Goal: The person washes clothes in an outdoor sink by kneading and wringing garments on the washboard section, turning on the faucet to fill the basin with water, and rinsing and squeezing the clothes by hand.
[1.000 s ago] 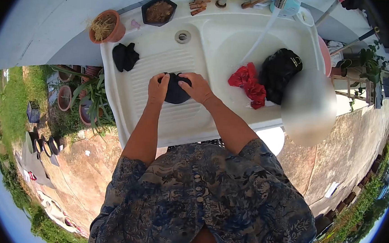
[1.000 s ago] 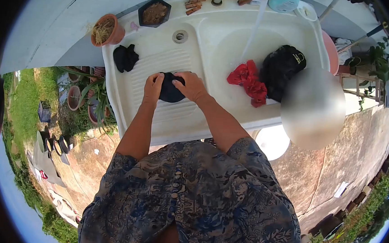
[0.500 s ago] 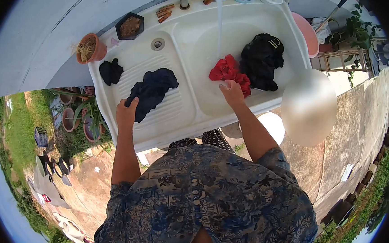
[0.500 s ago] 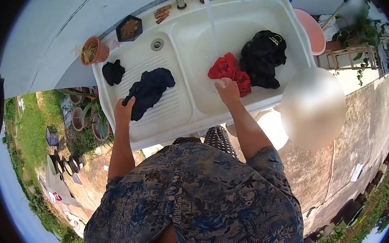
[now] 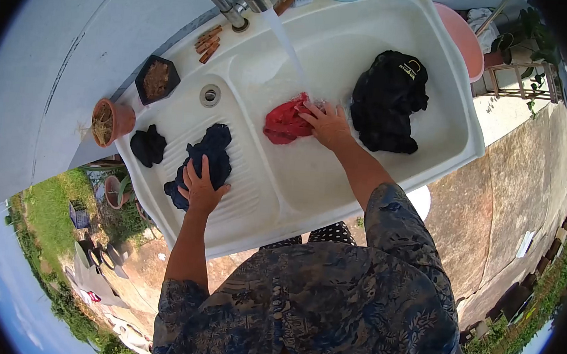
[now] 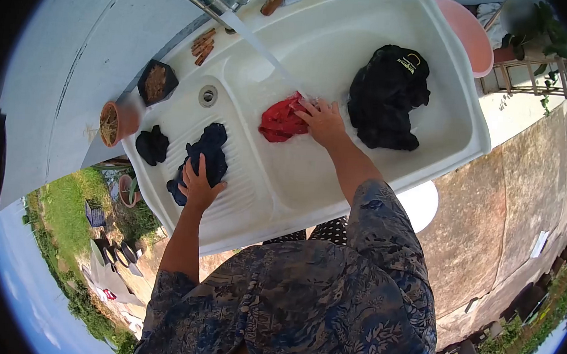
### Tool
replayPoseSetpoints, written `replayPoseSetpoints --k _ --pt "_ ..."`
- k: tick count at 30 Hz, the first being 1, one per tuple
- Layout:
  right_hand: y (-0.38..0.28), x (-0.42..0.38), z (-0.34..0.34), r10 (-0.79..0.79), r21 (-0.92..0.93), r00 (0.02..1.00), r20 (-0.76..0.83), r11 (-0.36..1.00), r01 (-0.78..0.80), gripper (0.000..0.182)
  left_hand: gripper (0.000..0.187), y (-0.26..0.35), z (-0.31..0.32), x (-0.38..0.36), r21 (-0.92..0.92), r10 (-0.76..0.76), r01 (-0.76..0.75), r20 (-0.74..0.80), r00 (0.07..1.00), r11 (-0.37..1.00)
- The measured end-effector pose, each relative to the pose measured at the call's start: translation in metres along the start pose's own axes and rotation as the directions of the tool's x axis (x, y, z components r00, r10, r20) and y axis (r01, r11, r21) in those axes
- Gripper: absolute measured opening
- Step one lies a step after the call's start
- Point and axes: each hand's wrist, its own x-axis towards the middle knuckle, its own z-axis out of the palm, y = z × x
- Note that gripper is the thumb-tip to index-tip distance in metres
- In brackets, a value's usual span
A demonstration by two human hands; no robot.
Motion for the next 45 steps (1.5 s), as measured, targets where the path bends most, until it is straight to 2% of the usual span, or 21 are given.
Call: replayPoseSetpoints --k 1,3,6,8,10,12,15,19,22,24,26,28,29,31,34,35,38,41,42,44,45 --pt "0.012 0.01 -0.006 0.308 0.173 0.941 0.139 0.928 -0.33 0.054 0.109 0.002 -0.002 0.004 0.003 0.002 -0.002 -0.004 1.0 1.0" --pt "0.026 0.035 0.003 0.703 0.432 0.591 0.396 0.425 -0.795 0.061 0.115 0.004 -0.004 0.007 0.035 -0.053 0.052 0.051 0.997 0.998" --pt "-0.017 0.048 0.0 0.823 0.272 0.529 0.205 0.472 -0.839 0.07 0.119 0.003 -0.006 0.01 0.046 -0.062 0.059 0.075 0.995 0.997" --pt "-0.006 0.034 0.01 0.716 0.216 0.671 0.192 0.636 -0.741 0.071 0.122 0.004 -0.01 0.014 0.034 -0.068 0.065 0.09 0.994 0.997" --pt "0.031 0.012 0.014 0.206 0.163 0.964 0.169 0.959 -0.233 0.071 0.123 0.006 -0.013 0.014 0.049 -0.094 0.089 0.129 0.987 0.995" --pt "0.051 0.016 0.029 0.391 0.246 0.898 0.2 0.867 -0.433 0.07 0.124 0.006 -0.014 0.016 0.052 -0.103 0.097 0.135 0.985 0.994" --pt "0.051 0.025 0.024 0.776 0.327 0.536 0.333 0.438 -0.837 0.059 0.126 0.005 -0.012 0.018 0.061 -0.105 0.098 0.141 0.984 0.993" --pt "0.01 0.01 0.009 0.331 0.265 0.831 0.446 0.838 -0.476 0.06 0.127 0.005 -0.014 0.019 0.076 -0.103 0.093 0.142 0.985 0.993" --pt "0.019 0.013 -0.009 0.083 0.517 0.782 0.618 0.706 -0.484 0.07 0.129 0.002 -0.01 0.019 0.084 -0.079 0.069 0.115 0.99 0.994" --pt "0.026 0.01 -0.037 0.142 0.622 0.769 0.623 0.506 -0.598 0.075 0.13 0.0 -0.008 0.02 0.078 -0.063 0.055 0.101 0.993 0.995" --pt "0.028 0.005 -0.061 0.253 0.818 0.786 0.564 -0.045 -0.573 0.074 0.13 -0.002 -0.006 0.019 0.076 -0.05 0.044 0.092 0.994 0.996" --pt "0.063 0.011 -0.045 0.408 0.704 0.799 0.442 0.394 -0.591 0.072 0.13 -0.003 -0.006 0.019 0.063 -0.033 0.028 0.08 0.996 0.998" --pt "0.07 0.015 -0.028 0.409 0.706 0.799 0.441 0.392 -0.59 0.072 0.13 -0.004 -0.007 0.019 0.065 -0.032 0.026 0.078 0.996 0.998" --pt "0.07 0.021 -0.002 0.857 0.579 0.514 0.03 0.404 -0.708 0.072 0.126 -0.001 -0.009 0.017 0.048 -0.036 0.032 0.089 0.995 0.998" --pt "0.002 0.031 0.009 0.742 0.26 0.638 0.208 0.587 -0.767 0.077 0.126 0.001 -0.013 0.016 0.04 -0.033 0.03 0.094 0.995 0.999" --pt "-0.026 0.025 0.017 0.721 0.182 0.688 0.074 0.669 -0.721 0.077 0.127 0.0 -0.01 0.018 0.054 -0.042 0.037 0.088 0.995 0.998" --pt "-0.044 0.01 0.034 0.507 0.326 0.84 0.195 0.774 -0.543 0.074 0.127 -0.001 -0.01 0.018 0.054 -0.038 0.033 0.086 0.996 0.998" --pt "-0.007 0.0 0.02 0.545 0.415 0.677 0.494 0.537 -0.735 0.058 0.126 -0.005 -0.006 0.018 0.018 -0.005 0.004 0.049 0.999 1.0" --pt "-0.006 -0.003 0.019 0.551 0.41 0.683 0.479 0.547 -0.729 0.058 0.126 -0.005 -0.006 0.017 0.017 0.005 -0.006 0.043 0.999 1.0" --pt "-0.005 -0.003 0.018 0.811 0.378 0.394 0.433 0.233 -0.896 0.042 0.126 -0.005 -0.009 0.017 -0.006 0.007 -0.006 0.03 1.0 1.0" --pt "-0.008 -0.006 0.009 0.82 0.387 0.405 0.404 0.248 -0.888 0.042 0.125 -0.006 -0.009 0.017 0.004 0.009 -0.009 0.056 0.998 1.0"
